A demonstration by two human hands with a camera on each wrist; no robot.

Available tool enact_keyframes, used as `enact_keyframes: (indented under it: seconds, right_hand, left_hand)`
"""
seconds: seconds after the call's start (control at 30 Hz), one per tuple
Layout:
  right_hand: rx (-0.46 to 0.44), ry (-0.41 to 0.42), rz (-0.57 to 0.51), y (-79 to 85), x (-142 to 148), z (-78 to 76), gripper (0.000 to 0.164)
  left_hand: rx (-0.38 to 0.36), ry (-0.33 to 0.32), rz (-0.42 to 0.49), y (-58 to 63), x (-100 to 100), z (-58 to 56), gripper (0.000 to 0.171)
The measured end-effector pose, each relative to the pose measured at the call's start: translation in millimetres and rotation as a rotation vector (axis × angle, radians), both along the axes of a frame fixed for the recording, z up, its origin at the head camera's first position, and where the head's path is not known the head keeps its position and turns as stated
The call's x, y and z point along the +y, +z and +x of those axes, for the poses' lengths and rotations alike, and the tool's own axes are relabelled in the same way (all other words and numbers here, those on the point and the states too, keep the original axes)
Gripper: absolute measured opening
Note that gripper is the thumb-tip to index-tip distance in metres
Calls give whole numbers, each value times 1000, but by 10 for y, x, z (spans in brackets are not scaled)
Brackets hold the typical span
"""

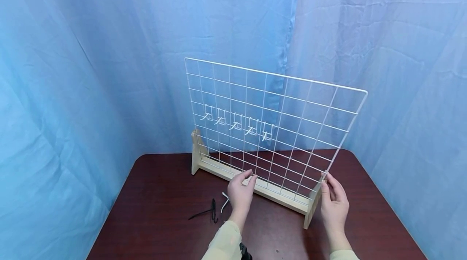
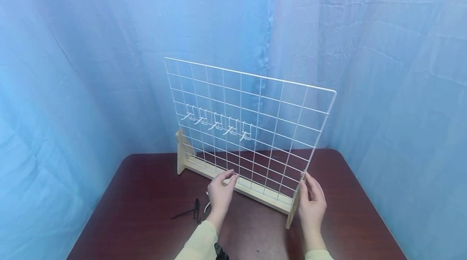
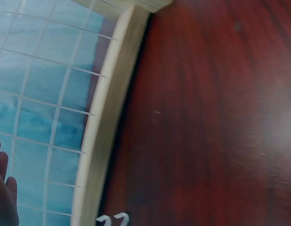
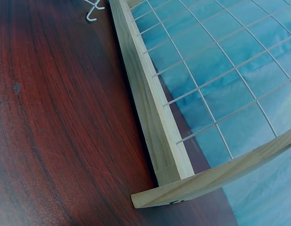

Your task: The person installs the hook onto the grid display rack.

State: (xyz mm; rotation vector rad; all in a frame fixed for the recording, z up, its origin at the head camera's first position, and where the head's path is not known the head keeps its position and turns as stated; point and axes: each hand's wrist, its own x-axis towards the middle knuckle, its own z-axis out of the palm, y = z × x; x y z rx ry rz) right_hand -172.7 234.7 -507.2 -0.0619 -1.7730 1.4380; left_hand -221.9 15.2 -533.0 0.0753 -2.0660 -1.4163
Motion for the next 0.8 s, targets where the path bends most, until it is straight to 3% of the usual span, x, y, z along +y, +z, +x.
enact_keyframes:
  seconds: [0.4,0.8]
  right_hand:
    - [10,11,-10,2,11,-15,32]
    - [15,3,-3,-4,6,-12,32]
  left_hand:
    - [-77,36,-70,-302,-152,99,21]
    - [-12,90,-227,-542,-446,106,21]
